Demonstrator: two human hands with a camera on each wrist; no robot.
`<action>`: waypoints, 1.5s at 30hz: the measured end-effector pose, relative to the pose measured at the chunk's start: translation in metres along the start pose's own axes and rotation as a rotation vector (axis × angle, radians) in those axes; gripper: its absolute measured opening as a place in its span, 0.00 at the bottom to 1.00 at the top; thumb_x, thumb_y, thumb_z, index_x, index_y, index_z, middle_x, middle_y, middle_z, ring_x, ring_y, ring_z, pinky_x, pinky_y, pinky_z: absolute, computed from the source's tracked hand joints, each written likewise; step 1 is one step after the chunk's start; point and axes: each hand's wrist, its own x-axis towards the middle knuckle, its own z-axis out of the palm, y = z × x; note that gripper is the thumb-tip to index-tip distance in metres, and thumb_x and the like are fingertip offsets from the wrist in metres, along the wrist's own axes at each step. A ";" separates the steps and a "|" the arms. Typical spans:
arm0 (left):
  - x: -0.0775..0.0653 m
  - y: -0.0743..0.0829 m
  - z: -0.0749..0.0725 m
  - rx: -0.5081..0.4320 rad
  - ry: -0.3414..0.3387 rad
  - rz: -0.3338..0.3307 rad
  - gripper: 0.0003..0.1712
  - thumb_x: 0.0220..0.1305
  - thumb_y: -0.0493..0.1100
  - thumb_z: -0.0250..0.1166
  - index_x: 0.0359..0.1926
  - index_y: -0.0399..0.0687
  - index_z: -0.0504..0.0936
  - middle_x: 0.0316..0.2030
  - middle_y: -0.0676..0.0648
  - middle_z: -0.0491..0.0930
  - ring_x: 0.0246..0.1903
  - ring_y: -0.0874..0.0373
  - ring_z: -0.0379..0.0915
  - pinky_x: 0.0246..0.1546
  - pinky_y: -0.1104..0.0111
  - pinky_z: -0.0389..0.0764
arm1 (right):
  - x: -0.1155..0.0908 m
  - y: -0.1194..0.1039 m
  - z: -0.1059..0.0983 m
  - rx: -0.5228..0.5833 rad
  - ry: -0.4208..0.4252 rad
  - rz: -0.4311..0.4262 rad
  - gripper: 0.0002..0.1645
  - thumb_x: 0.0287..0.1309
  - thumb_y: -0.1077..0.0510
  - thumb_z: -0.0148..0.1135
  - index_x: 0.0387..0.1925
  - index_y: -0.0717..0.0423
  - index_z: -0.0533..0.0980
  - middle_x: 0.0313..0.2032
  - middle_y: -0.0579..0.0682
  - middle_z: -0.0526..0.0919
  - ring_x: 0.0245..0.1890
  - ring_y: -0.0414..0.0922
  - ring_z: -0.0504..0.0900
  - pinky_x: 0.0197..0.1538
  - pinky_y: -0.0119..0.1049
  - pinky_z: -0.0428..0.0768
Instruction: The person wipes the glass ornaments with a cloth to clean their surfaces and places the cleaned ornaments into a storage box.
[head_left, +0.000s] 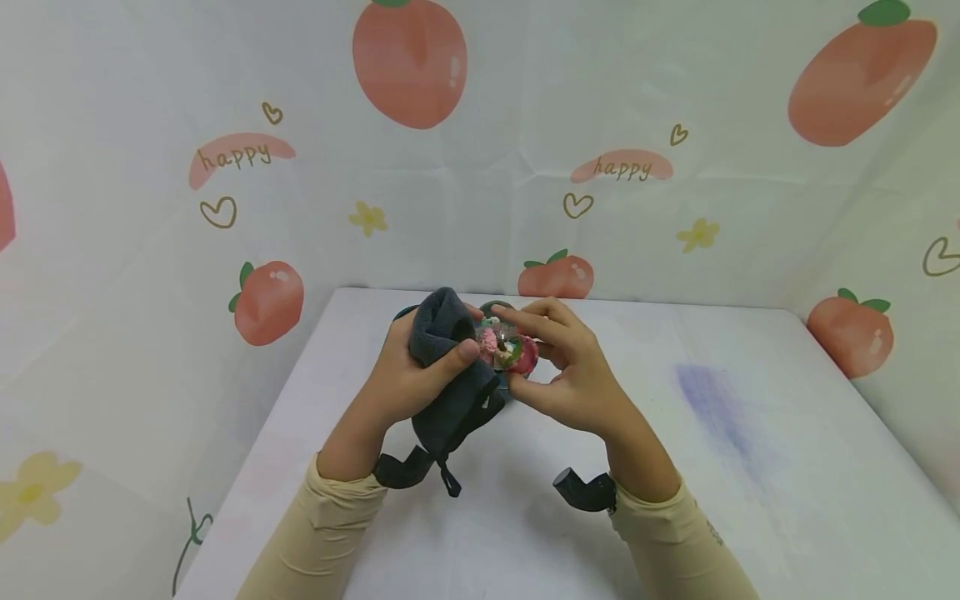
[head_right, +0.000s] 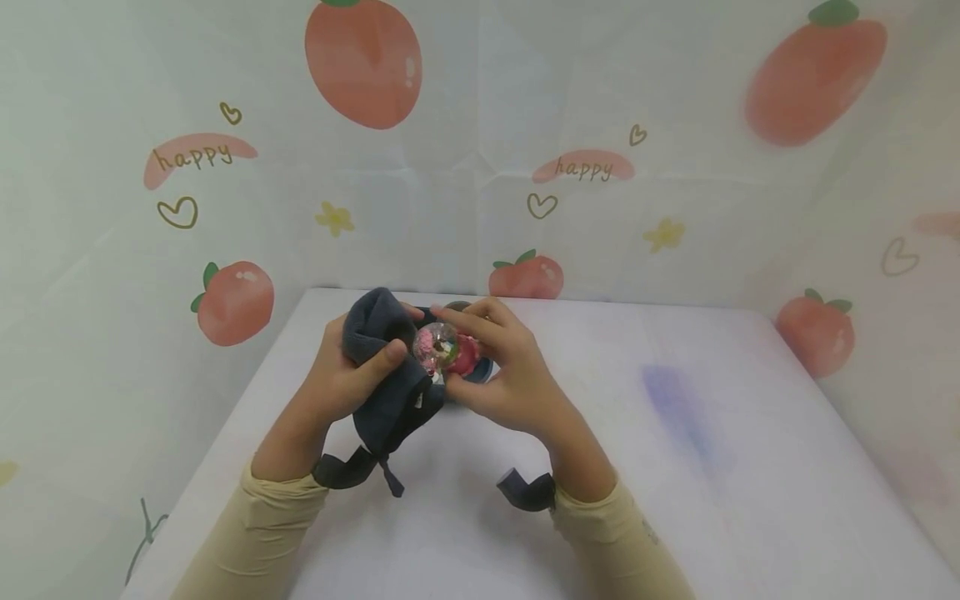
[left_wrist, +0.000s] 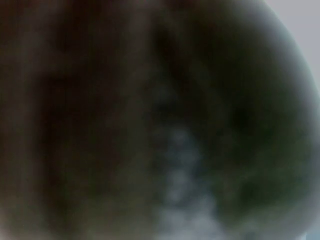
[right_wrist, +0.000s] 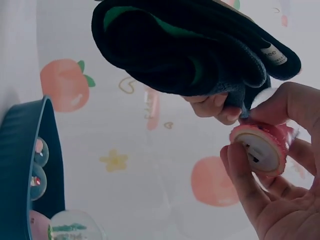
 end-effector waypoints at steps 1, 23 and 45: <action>0.000 0.000 0.000 -0.002 0.001 -0.001 0.40 0.66 0.74 0.67 0.55 0.42 0.85 0.49 0.41 0.86 0.41 0.55 0.81 0.43 0.66 0.82 | 0.000 -0.001 0.000 0.006 0.001 0.001 0.41 0.47 0.77 0.71 0.67 0.62 0.79 0.50 0.55 0.78 0.48 0.46 0.78 0.49 0.33 0.89; 0.001 0.000 0.001 0.009 -0.022 -0.083 0.45 0.62 0.78 0.66 0.56 0.43 0.84 0.46 0.42 0.86 0.41 0.54 0.81 0.44 0.66 0.83 | 0.001 -0.001 -0.002 -0.019 0.158 -0.090 0.31 0.42 0.74 0.76 0.54 0.65 0.81 0.42 0.56 0.88 0.40 0.41 0.85 0.42 0.28 0.83; 0.000 0.001 0.002 -0.005 -0.091 -0.102 0.41 0.66 0.75 0.66 0.60 0.45 0.83 0.47 0.45 0.85 0.44 0.53 0.82 0.46 0.64 0.86 | 0.002 0.000 -0.002 0.074 0.134 -0.166 0.36 0.38 0.80 0.81 0.55 0.68 0.83 0.50 0.61 0.84 0.33 0.45 0.78 0.26 0.30 0.79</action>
